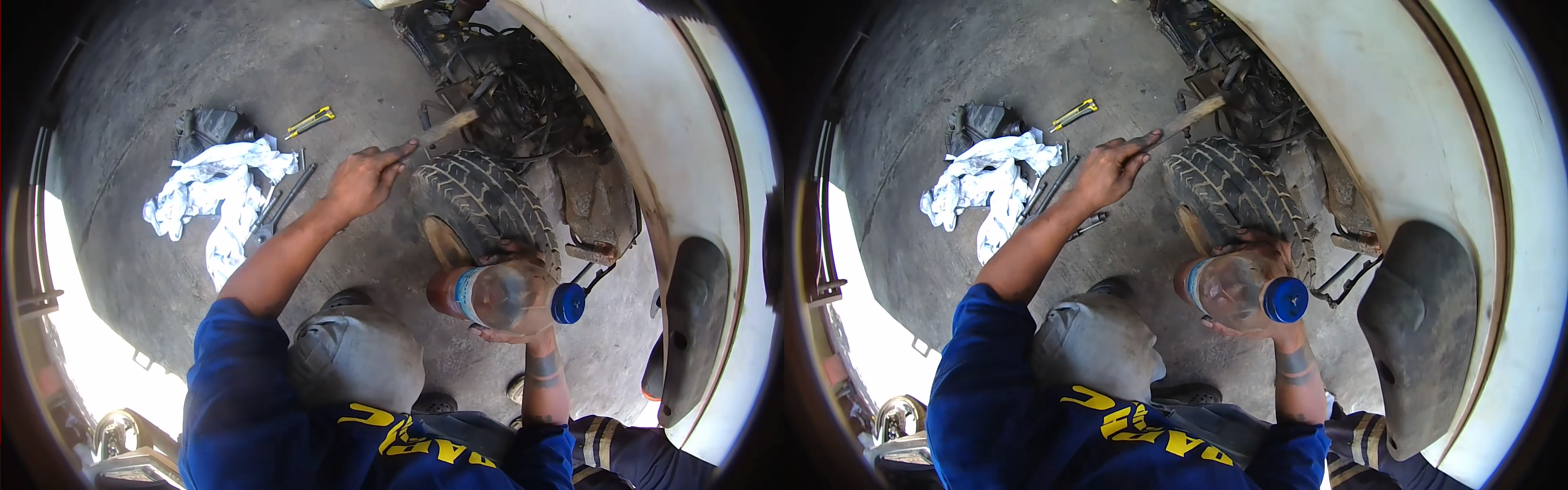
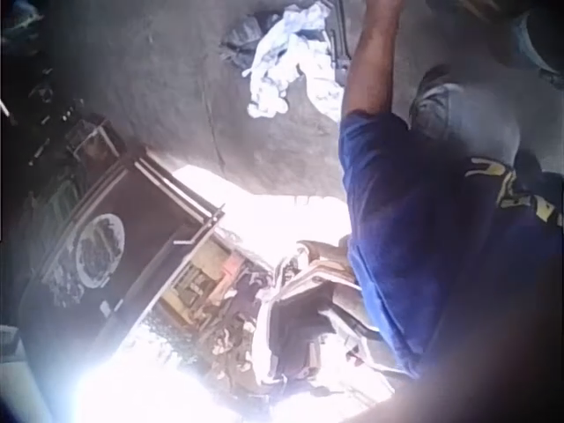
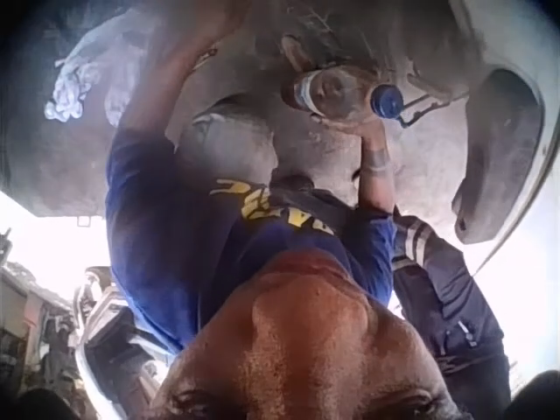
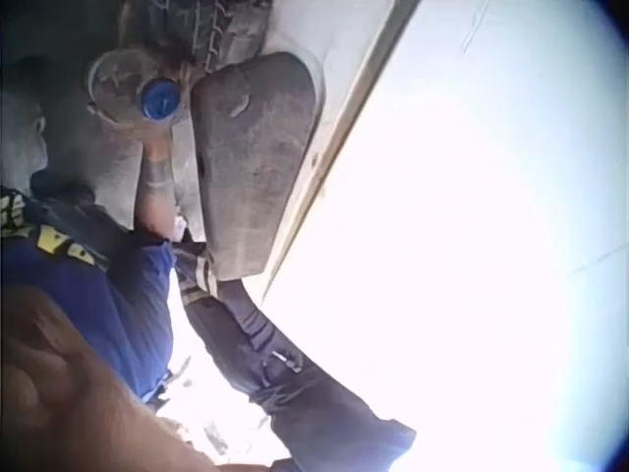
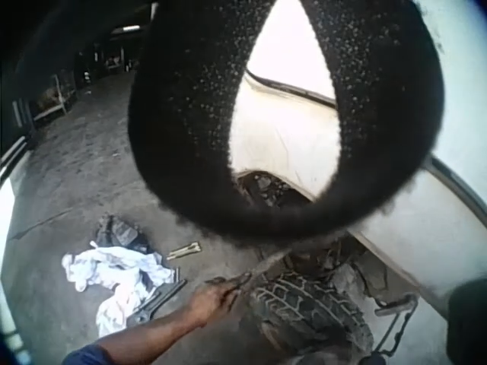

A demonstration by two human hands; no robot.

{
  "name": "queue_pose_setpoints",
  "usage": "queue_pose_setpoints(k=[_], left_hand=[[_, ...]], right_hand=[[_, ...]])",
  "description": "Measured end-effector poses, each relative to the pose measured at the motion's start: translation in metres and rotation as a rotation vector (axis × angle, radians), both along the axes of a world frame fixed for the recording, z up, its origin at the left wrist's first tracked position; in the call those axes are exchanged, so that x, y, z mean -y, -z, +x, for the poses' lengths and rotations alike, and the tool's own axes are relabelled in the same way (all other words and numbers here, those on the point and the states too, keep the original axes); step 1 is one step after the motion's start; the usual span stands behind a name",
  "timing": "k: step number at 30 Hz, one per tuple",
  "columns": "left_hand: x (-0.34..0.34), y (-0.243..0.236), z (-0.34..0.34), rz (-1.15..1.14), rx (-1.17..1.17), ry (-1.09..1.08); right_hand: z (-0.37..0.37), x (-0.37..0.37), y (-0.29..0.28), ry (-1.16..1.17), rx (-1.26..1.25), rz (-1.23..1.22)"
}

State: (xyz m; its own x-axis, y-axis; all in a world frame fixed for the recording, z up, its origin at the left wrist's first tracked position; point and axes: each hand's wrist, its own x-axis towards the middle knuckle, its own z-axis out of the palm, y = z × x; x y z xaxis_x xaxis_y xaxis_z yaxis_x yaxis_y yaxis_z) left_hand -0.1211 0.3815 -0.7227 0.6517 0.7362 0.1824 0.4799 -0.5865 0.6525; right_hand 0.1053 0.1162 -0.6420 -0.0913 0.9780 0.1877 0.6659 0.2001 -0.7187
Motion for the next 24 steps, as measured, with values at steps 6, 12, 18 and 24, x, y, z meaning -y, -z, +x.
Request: queue_pose_setpoints(k=[6, 12, 18, 24], left_hand=[[0.035, 0.058, -0.063, -0.034, 0.057, -0.281], [0.091, 0.155, -0.087, -0.233, -0.476, -0.145], [0.105, 0.193, -0.072, -0.397, -0.767, -0.084], [0.112, 0.183, -0.067, -0.414, -0.784, -0.031]], right_hand=[[-0.007, -0.004, -0.005, 0.02, -0.114, 0.003], [-0.006, 0.003, 0.012, 0.062, -0.093, 0.09], [0.002, 0.001, 0.031, 0.105, -0.095, 0.026], [-0.001, 0.001, 0.026, 0.187, -0.003, 0.119]])
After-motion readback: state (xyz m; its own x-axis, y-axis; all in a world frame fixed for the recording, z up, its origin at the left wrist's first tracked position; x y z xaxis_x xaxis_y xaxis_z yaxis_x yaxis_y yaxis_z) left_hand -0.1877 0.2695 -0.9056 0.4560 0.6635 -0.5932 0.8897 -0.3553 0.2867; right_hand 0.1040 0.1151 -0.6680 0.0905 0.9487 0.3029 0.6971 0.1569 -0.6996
